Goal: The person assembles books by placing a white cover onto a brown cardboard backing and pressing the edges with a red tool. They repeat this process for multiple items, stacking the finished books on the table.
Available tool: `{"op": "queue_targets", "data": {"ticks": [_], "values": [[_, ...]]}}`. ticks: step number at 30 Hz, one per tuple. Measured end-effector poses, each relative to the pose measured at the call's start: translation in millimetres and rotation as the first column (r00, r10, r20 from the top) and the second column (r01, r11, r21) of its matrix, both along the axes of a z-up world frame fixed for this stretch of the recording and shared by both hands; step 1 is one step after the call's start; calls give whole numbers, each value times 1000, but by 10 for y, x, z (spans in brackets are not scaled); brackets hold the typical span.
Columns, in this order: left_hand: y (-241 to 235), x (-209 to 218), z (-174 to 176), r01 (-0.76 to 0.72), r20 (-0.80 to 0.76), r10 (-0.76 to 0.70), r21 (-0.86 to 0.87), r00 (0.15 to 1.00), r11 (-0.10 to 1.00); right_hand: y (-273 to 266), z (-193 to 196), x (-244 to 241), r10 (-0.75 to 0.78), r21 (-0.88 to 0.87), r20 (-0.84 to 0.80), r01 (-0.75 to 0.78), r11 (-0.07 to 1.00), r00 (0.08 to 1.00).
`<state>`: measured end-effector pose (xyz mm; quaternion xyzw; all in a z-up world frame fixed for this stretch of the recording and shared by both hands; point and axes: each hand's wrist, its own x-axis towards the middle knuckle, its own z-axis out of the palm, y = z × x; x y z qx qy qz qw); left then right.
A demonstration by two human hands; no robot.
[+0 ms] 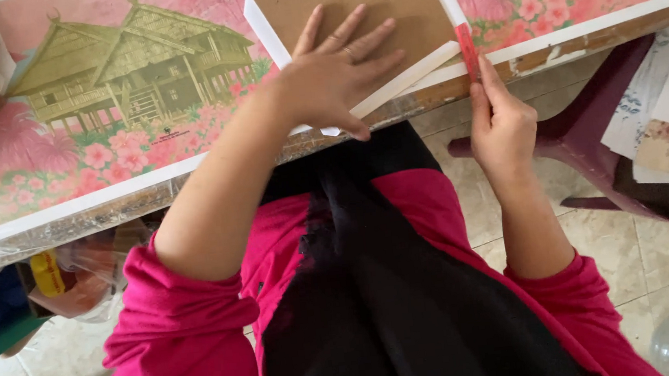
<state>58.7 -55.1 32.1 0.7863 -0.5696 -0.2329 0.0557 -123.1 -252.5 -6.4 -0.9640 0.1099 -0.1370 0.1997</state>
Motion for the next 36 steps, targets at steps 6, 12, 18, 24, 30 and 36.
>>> {"op": "queue_targets", "data": {"ticks": [6,12,18,24,30,36], "values": [[88,191,-57,4,-142,-13,-62,990,998,607,-33,-140,334,-123,123,-319,940,935],[-67,223,-169,-108,-265,84,-76,961,991,171,-291,30,66,-130,179,-43,991,982],[-647,-158,-636,-203,388,416,-483,823,852,883,-88,-112,380,19,90,-383,923,921],[-35,-147,-447,-298,-304,117,-660,945,689,-3,-572,-699,206,664,-567,294,687,798],[-413,-226,-416,-601,300,707,-377,641,705,212,-668,-654,-408,927,-369,299,-225,835],[-755,-856,-462,-19,205,132,-475,970,880,116,-1025,-512,-374,992,79,-110,-64,924]]}}
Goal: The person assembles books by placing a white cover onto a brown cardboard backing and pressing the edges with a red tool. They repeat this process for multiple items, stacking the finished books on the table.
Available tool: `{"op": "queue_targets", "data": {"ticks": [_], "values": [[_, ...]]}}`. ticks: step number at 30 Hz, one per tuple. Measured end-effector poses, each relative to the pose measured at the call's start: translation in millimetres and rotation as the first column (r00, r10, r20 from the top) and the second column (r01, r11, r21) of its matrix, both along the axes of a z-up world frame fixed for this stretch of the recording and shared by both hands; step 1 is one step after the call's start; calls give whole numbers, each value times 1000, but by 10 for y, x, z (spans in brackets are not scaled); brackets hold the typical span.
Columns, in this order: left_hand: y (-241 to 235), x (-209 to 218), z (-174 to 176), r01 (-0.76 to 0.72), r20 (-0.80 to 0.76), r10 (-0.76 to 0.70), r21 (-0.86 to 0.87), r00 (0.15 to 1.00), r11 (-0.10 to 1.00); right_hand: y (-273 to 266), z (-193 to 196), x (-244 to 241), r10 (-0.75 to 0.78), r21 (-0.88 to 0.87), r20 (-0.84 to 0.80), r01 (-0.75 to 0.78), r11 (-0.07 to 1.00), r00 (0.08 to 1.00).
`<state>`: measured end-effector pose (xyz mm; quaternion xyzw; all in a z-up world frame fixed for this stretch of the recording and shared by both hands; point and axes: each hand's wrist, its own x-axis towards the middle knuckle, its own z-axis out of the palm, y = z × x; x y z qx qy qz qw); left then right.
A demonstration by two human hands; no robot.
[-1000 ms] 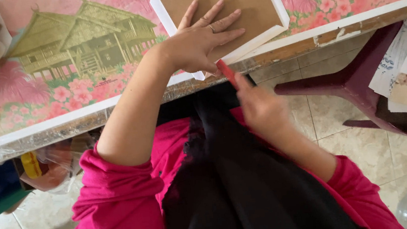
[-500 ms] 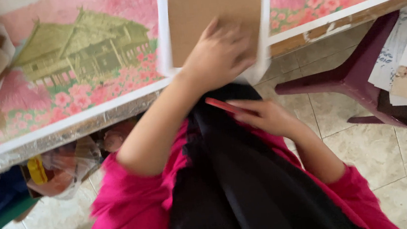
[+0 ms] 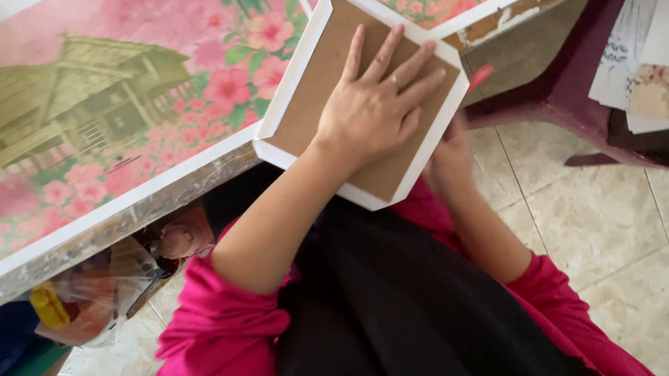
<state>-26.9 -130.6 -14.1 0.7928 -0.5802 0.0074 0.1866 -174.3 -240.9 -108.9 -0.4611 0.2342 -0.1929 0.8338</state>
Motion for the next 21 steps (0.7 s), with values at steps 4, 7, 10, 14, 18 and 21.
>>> {"op": "queue_targets", "data": {"ticks": [4,7,10,14,18,21], "values": [[49,11,-36,75,66,-65,-160,996,984,-166,449,226,-111,-290,-22,99,952,994],[-80,361,-8,38,88,-35,-36,996,999,107,119,127,-67,-481,-113,5,877,991],[-128,627,-62,7,86,-6,-21,996,1000,567,91,-12,270,-746,-183,-312,589,945],[-280,384,251,-163,62,153,212,986,964,530,757,90,583,-706,-291,-581,404,759],[-241,-36,55,-358,203,327,140,923,923,-207,753,-98,176,-951,-172,-210,227,969],[18,444,117,-178,173,149,167,974,970,-420,834,138,-74,-960,-103,-79,270,992]]}}
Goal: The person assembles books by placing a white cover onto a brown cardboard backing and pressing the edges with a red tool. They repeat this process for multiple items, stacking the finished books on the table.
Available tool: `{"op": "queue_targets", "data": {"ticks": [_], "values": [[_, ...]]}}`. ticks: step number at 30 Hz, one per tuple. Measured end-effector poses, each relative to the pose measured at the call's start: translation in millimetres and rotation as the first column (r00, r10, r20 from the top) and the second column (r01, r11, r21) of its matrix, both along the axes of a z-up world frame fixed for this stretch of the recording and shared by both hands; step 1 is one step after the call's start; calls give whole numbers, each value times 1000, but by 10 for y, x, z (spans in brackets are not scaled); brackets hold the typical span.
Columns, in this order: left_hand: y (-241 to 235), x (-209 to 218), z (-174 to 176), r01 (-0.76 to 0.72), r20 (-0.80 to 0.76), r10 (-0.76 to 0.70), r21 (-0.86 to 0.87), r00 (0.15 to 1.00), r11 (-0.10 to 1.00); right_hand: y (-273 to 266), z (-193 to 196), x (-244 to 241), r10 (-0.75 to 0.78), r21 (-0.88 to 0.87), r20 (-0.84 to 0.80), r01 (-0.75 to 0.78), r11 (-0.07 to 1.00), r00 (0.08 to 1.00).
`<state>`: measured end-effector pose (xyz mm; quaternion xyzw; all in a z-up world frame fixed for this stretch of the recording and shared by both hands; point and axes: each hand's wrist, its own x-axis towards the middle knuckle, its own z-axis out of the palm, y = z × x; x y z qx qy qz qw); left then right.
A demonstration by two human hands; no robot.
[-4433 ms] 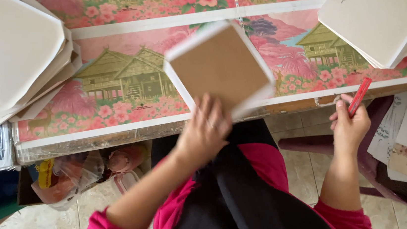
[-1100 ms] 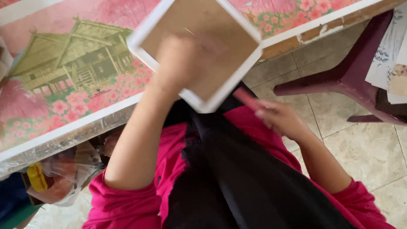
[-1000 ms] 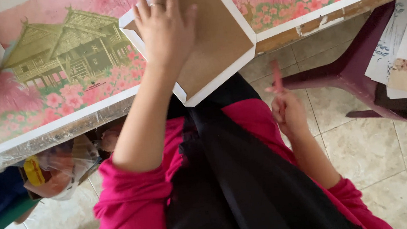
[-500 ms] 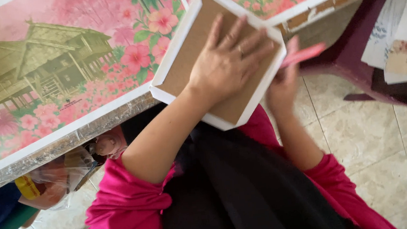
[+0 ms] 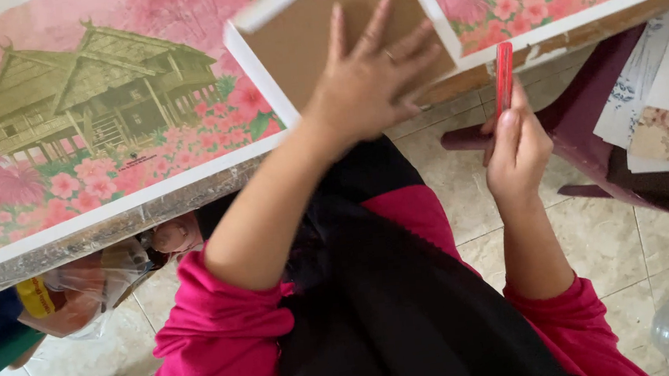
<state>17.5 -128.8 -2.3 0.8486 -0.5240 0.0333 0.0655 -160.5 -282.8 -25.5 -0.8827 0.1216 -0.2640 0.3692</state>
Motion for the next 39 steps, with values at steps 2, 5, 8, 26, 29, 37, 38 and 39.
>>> {"op": "queue_targets", "data": {"ticks": [2,5,8,26,29,37,38,39], "values": [[153,324,170,86,-514,-92,-36,853,996,-35,-189,35,-140,-260,-208,84,962,968],[144,375,339,123,-609,-60,62,791,990,618,68,177,83,-410,-195,-158,898,977],[131,441,239,169,-609,-86,80,789,982,45,-97,332,-29,-347,-277,-72,935,961],[828,637,263,258,-508,-116,219,853,941,692,414,370,157,-251,-414,-278,927,897],[796,714,175,259,-468,-136,209,873,943,191,45,446,-76,-588,-167,-37,808,983],[681,368,207,29,-291,33,206,956,978,1408,123,325,344,-428,-248,-421,800,906],[723,272,61,-4,-39,5,47,999,999,1359,142,344,450,-330,-259,-517,790,854],[766,188,65,9,-20,-9,36,1000,999,1294,182,318,436,-349,-248,-499,793,865]]}}
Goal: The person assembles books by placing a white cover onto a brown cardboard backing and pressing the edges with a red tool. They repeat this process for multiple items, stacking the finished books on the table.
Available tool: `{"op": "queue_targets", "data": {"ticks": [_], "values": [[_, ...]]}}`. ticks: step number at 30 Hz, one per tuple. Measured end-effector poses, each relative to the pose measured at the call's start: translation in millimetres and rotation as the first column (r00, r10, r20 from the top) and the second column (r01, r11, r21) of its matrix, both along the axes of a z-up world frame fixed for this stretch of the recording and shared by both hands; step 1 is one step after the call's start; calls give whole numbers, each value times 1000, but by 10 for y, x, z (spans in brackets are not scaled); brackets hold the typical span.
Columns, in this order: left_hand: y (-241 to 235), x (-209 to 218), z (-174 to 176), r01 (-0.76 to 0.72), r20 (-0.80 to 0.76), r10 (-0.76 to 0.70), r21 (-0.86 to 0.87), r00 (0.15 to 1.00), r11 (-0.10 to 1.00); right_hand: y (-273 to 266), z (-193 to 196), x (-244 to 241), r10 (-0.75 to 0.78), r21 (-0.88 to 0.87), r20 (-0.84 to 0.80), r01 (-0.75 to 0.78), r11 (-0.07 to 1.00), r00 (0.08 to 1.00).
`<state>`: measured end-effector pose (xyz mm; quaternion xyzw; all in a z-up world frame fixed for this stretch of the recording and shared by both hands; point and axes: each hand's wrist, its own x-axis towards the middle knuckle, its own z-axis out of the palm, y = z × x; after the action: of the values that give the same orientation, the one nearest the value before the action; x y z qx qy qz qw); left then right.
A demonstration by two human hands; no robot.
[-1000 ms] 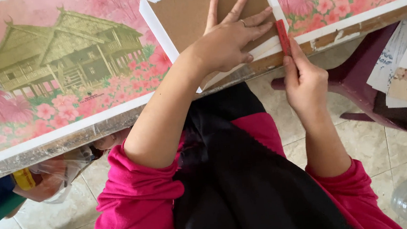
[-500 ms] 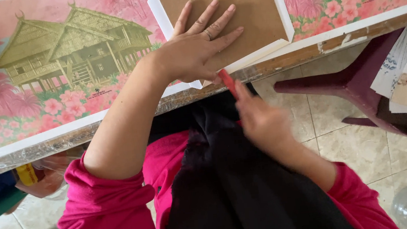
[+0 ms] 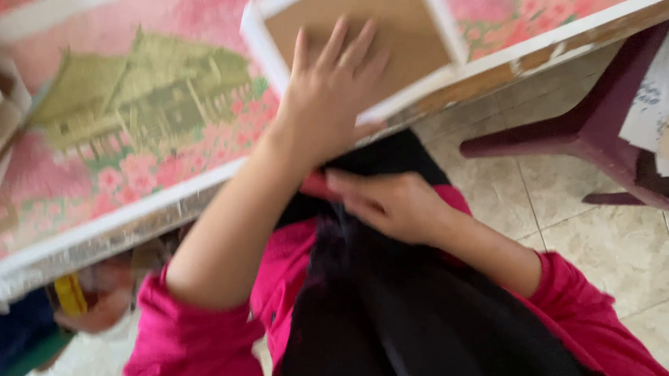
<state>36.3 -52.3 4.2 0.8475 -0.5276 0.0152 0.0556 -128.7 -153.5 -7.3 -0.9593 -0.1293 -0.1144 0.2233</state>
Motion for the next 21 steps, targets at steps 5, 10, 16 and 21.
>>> {"op": "queue_targets", "data": {"ticks": [5,10,16,21], "values": [[266,-178,117,121,460,32,-300,888,946,-500,-326,-302,56,399,-537,194,896,842],[626,-1,1030,-350,-86,415,-704,906,618,-1044,-459,-372,-279,626,-449,522,579,849],[445,-43,178,-853,-892,-200,-448,406,266,-946,140,-46,-205,969,-178,208,136,963],[385,-180,13,-875,-951,-294,-218,92,432,-1280,-261,53,-286,937,-233,294,191,930]]}}
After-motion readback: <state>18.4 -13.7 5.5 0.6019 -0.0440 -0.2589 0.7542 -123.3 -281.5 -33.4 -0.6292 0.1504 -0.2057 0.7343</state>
